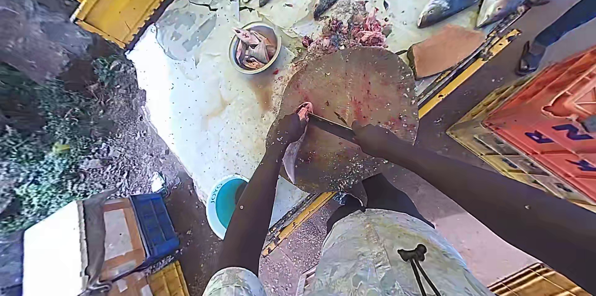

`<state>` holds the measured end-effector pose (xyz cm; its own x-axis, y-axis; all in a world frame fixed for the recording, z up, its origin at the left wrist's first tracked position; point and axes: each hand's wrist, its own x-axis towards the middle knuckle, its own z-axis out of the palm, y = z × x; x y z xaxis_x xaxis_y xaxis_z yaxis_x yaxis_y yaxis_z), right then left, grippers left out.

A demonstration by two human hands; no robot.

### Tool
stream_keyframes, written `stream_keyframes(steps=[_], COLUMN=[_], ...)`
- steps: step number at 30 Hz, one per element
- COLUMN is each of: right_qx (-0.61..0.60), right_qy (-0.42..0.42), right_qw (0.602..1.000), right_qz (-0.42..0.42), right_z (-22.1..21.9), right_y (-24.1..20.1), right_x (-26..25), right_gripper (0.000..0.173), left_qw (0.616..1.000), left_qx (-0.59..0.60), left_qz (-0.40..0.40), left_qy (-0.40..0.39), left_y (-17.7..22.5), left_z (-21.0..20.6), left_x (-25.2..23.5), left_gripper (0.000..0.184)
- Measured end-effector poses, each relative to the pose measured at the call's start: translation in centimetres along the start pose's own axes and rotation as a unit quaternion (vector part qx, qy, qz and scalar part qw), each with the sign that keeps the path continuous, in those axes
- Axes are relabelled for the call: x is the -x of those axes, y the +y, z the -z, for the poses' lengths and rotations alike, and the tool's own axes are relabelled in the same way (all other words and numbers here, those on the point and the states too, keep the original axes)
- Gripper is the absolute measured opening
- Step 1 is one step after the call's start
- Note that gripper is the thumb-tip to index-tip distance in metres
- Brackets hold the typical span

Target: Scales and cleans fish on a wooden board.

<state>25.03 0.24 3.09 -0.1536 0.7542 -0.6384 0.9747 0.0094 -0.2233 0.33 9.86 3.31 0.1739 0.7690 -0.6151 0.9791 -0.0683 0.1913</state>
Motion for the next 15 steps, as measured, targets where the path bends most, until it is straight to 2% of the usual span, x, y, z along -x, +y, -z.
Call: stream_keyframes(steps=[3, 6, 10, 12, 13, 15], right_qx=[-0.039, -0.082, -0.009, 0.049, 0.069, 0.067], right_qy=[-0.020, -0.016, -0.003, -0.002, -0.004, -0.003], right_qw=[0.999, 0.996, 0.998, 0.998, 0.997, 0.998], right_qz=[0.001, 0.035, 0.060, 0.037, 0.027, 0.002], right_z=[-0.3, -0.4, 1.1, 3.1, 4.1, 4.1], right_y=[0.5, 1.7, 2.1, 1.8, 1.6, 1.5], right_x=[1.1, 1.6, -1.1, -1.9, -1.9, -1.8], right_gripper=[0.030, 0.028, 0.030, 0.031, 0.032, 0.035], left_qw=[0.998, 0.999, 0.994, 0.993, 0.991, 0.975], left_qx=[0.037, 0.008, 0.022, 0.056, 0.098, 0.216], left_qz=[-0.021, -0.032, -0.088, -0.068, -0.058, -0.025], left_qy=[0.049, 0.005, 0.066, 0.076, 0.073, 0.036], left_y=[-0.7, -0.7, -2.1, -0.9, -0.3, 0.4], left_z=[-1.0, -0.8, -2.9, -3.3, -3.6, -4.6], left_x=[1.1, 0.2, 1.2, 1.6, 1.8, 2.1], left_gripper=[0.048, 0.049, 0.048, 0.046, 0.048, 0.073])
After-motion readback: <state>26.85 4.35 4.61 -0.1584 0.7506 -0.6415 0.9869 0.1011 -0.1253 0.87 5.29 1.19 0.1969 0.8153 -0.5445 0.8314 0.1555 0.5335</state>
